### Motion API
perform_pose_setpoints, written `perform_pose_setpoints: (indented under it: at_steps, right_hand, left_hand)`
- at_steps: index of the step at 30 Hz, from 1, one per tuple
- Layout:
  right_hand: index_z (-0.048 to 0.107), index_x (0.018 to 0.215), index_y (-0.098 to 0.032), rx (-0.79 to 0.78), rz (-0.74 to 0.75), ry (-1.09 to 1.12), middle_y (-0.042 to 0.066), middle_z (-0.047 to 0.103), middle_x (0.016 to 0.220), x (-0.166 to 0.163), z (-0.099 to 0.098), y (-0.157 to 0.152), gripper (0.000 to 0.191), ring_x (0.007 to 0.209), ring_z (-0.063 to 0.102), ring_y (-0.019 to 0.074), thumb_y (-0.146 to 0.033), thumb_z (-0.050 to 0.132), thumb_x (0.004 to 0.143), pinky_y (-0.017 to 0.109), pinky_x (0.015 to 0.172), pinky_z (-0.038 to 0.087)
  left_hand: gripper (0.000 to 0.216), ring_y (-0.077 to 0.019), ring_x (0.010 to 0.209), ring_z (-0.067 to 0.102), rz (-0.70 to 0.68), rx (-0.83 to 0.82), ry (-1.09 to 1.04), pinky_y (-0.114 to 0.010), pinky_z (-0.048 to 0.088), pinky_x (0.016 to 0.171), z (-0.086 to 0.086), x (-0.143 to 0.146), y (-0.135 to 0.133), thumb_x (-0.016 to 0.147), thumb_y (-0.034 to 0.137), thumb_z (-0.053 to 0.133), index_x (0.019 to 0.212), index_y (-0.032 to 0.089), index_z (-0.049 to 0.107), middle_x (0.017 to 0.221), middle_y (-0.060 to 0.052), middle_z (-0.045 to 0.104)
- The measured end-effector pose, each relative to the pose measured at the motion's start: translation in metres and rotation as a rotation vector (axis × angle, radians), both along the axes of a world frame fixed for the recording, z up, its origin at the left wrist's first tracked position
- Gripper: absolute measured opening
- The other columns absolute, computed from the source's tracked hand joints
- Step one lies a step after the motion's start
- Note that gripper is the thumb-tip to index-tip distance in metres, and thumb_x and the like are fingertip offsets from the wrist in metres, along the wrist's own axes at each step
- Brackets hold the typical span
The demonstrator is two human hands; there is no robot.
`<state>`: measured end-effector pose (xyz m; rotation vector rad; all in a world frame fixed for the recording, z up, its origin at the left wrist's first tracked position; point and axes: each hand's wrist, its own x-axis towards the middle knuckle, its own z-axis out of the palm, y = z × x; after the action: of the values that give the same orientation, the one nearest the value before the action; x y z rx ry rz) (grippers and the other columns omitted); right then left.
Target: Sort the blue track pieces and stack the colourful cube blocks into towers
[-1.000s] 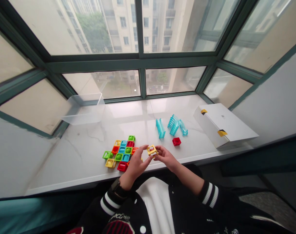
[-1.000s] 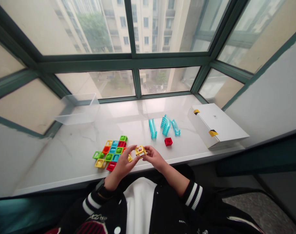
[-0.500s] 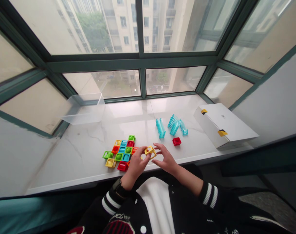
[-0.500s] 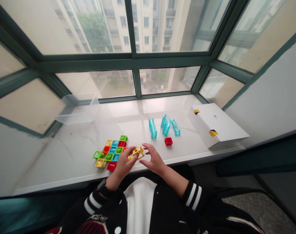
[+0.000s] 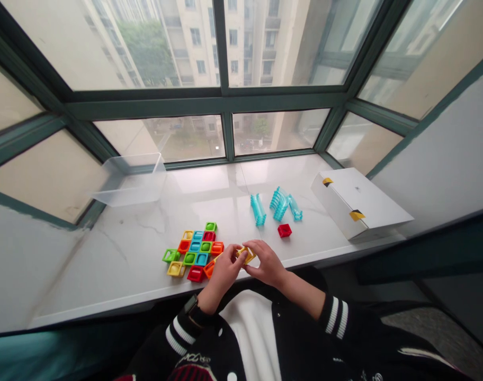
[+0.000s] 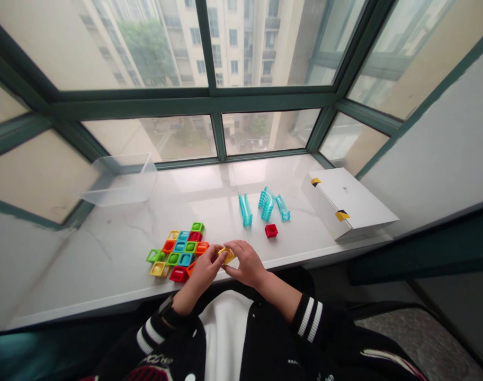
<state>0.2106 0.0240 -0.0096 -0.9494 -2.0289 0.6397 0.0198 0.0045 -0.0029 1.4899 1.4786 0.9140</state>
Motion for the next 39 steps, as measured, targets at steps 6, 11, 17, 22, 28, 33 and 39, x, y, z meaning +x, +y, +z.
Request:
perform_pose_setpoints:
  at_steps: [6,11,17,22,28,33,39]
  right_hand:
    - [0.063,0.137,-0.023,-0.065,-0.181,-0.123,0.013,0.073,0.128,0.035,-0.013,0.029,0.054,0.118,0.068,0.0324,-0.036,0.081,0.088,0.052,0.106,0.055]
    - [0.061,0.139,-0.021,-0.115,-0.350,-0.259,0.014,0.069,0.136,0.066,-0.024,0.060,0.054,0.124,0.065,0.0320,-0.027,0.075,0.088,0.049,0.110,0.052]
    - [0.060,0.139,-0.020,-0.288,-0.399,-0.466,0.013,0.066,0.137,0.053,-0.029,0.075,0.052,0.120,0.067,0.0275,-0.023,0.075,0.090,0.037,0.101,0.053]
    - [0.060,0.136,-0.022,-0.402,-0.416,-0.650,0.013,0.064,0.135,0.036,-0.033,0.082,0.045,0.113,0.067,0.0258,-0.026,0.074,0.094,0.031,0.089,0.051]
    - [0.059,0.133,-0.020,-0.434,-0.460,-0.694,0.014,0.062,0.132,0.032,-0.035,0.085,0.041,0.112,0.066,0.0262,-0.028,0.073,0.095,0.031,0.086,0.050]
    - [0.059,0.136,-0.020,-0.425,-0.446,-0.675,0.014,0.062,0.133,0.033,-0.036,0.085,0.044,0.113,0.066,0.0266,-0.029,0.073,0.096,0.031,0.087,0.049]
    - [0.058,0.138,-0.021,-0.412,-0.428,-0.665,0.014,0.062,0.134,0.032,-0.037,0.085,0.046,0.115,0.065,0.0258,-0.028,0.073,0.096,0.030,0.088,0.049]
  left_hand:
    - [0.050,-0.0225,0.091,0.071,0.042,0.080,-0.014,-0.038,0.056,0.086,-0.006,-0.018,0.005,0.100,0.058,0.055,0.133,0.021,0.061,0.104,-0.008,0.074]
    - [0.046,-0.0249,0.105,0.072,0.139,0.102,-0.015,-0.042,0.056,0.096,-0.019,-0.035,0.009,0.100,0.055,0.055,0.130,0.021,0.065,0.112,-0.010,0.074]
    - [0.039,-0.0246,0.105,0.073,0.119,0.097,0.007,-0.041,0.057,0.096,-0.021,-0.036,0.009,0.100,0.050,0.056,0.125,0.022,0.068,0.111,-0.010,0.075]
    - [0.036,-0.0254,0.108,0.073,0.106,0.109,0.020,-0.042,0.057,0.096,-0.017,-0.037,0.009,0.100,0.047,0.056,0.122,0.021,0.069,0.114,-0.011,0.076]
    - [0.033,-0.0253,0.108,0.073,0.091,0.118,0.023,-0.041,0.058,0.094,-0.020,-0.039,0.009,0.100,0.046,0.056,0.119,0.022,0.070,0.115,-0.010,0.076]
    - [0.032,-0.0248,0.108,0.073,0.071,0.117,0.015,-0.041,0.058,0.094,-0.024,-0.037,0.009,0.101,0.045,0.056,0.118,0.023,0.071,0.115,-0.010,0.076]
    - [0.031,-0.0250,0.107,0.073,0.071,0.107,0.019,-0.041,0.058,0.094,-0.023,-0.036,0.009,0.100,0.044,0.057,0.117,0.022,0.071,0.116,-0.010,0.076]
